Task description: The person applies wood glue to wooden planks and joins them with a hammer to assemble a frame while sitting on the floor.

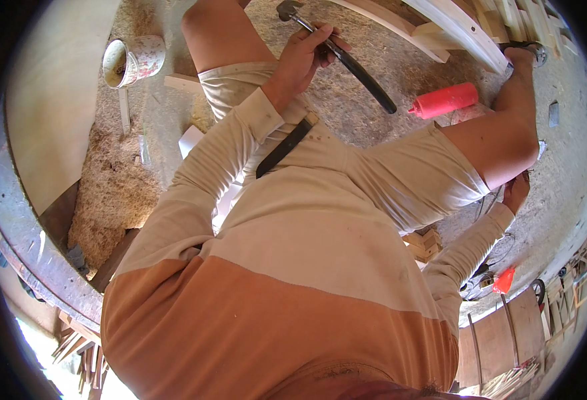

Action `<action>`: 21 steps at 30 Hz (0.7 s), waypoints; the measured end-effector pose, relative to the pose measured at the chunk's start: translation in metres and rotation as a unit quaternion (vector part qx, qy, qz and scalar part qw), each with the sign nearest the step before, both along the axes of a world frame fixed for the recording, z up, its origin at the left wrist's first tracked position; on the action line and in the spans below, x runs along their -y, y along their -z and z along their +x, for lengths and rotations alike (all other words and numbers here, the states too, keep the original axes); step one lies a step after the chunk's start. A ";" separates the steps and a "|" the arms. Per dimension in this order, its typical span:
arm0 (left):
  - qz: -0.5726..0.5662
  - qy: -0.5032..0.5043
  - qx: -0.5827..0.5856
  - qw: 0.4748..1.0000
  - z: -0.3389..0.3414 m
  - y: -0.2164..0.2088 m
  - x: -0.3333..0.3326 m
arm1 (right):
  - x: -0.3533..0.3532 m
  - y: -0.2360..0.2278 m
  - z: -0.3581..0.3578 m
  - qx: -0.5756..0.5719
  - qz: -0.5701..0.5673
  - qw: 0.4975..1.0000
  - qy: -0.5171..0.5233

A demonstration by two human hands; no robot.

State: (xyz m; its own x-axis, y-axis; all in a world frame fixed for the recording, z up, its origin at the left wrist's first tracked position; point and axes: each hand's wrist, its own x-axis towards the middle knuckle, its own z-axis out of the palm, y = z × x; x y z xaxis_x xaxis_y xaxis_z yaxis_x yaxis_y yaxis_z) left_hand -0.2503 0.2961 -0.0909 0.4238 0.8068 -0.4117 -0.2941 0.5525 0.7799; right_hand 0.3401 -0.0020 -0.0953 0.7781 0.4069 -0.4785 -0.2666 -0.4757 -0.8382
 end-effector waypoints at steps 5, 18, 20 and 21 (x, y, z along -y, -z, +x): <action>-0.005 -0.017 -0.003 1.000 -0.004 -0.002 0.003 | -0.012 -0.034 -0.020 -0.010 0.000 0.999 -0.033; -0.010 -0.038 0.038 0.998 -0.004 -0.003 -0.002 | -0.011 -0.186 0.023 0.081 0.093 0.987 -0.099; -0.006 -0.053 0.045 0.998 -0.007 -0.004 -0.003 | -0.040 -0.218 -0.021 0.051 0.145 0.975 -0.162; -0.002 -0.061 0.043 0.997 -0.008 -0.004 -0.005 | -0.051 -0.222 -0.040 0.052 0.139 0.965 -0.214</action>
State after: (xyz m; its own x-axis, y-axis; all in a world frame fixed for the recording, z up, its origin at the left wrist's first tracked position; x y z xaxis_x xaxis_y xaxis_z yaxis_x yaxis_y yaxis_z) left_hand -0.2579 0.3008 -0.0872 0.3563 0.8530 -0.3813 -0.4252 0.5114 0.7468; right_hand 0.3002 0.0493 0.1263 0.5478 0.8035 -0.2330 -0.0024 -0.2771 -0.9608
